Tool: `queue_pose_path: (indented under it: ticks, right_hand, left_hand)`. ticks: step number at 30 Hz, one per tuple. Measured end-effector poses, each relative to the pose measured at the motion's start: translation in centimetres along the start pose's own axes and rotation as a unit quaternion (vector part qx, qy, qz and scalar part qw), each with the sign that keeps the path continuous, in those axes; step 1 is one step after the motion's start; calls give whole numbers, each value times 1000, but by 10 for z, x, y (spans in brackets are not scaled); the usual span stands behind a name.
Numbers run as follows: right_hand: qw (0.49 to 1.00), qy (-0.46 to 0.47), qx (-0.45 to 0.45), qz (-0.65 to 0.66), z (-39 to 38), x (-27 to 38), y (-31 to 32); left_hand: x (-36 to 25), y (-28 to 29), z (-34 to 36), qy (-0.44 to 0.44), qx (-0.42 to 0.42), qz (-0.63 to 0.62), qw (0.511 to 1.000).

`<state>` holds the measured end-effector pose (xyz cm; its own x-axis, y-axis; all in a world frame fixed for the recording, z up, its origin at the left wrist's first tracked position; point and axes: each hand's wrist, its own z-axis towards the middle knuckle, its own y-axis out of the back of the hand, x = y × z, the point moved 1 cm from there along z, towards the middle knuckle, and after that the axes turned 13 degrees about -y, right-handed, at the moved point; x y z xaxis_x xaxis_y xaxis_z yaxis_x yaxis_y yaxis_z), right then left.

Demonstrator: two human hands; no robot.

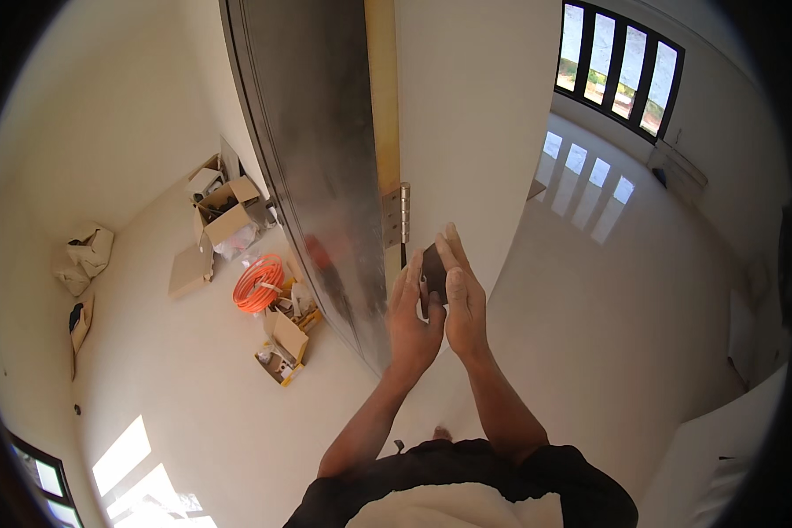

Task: The person sands the edges of a door frame and the door itself using a sanding block. They work on the vertical edge near the hinges and the bottom corner of the frame, then move to the door surface.

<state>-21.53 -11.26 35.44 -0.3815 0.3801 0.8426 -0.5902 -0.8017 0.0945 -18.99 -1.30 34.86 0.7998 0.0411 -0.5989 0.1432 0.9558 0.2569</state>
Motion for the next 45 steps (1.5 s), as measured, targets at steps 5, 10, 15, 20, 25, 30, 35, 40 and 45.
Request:
queue_pose_path:
  ticks: [5,10,15,20,25,30,35,40,45]
  right_hand:
    - [971,-153,-21,183,11,-6,1]
    - [935,-262,26,240,32,-10,2]
    - [925,-171,1,340,75,11,-7]
    - [948,-135,-8,288,116,21,-14]
    - [973,-56,23,221,145,-7,-25]
    - [991,-6,-29,132,149,-6,-32]
    - [993,53,-19,108,168,20,-29]
    - [990,122,-29,57,156,-5,-23]
    - [987,142,-16,67,176,3,-26]
  left_hand:
    - [5,-6,7,47,-51,-89,994]
    - [2,-14,19,16,-104,-76,992]
    - [6,-3,34,-75,-117,39,990]
    - [16,12,37,-91,-159,142,973]
    - [38,19,40,-77,-160,133,975]
    - [55,17,30,-46,-160,123,978]
    - [56,15,46,-62,-163,112,978]
    - [69,13,43,-76,-171,154,970]
    - [72,5,66,-110,-165,149,969]
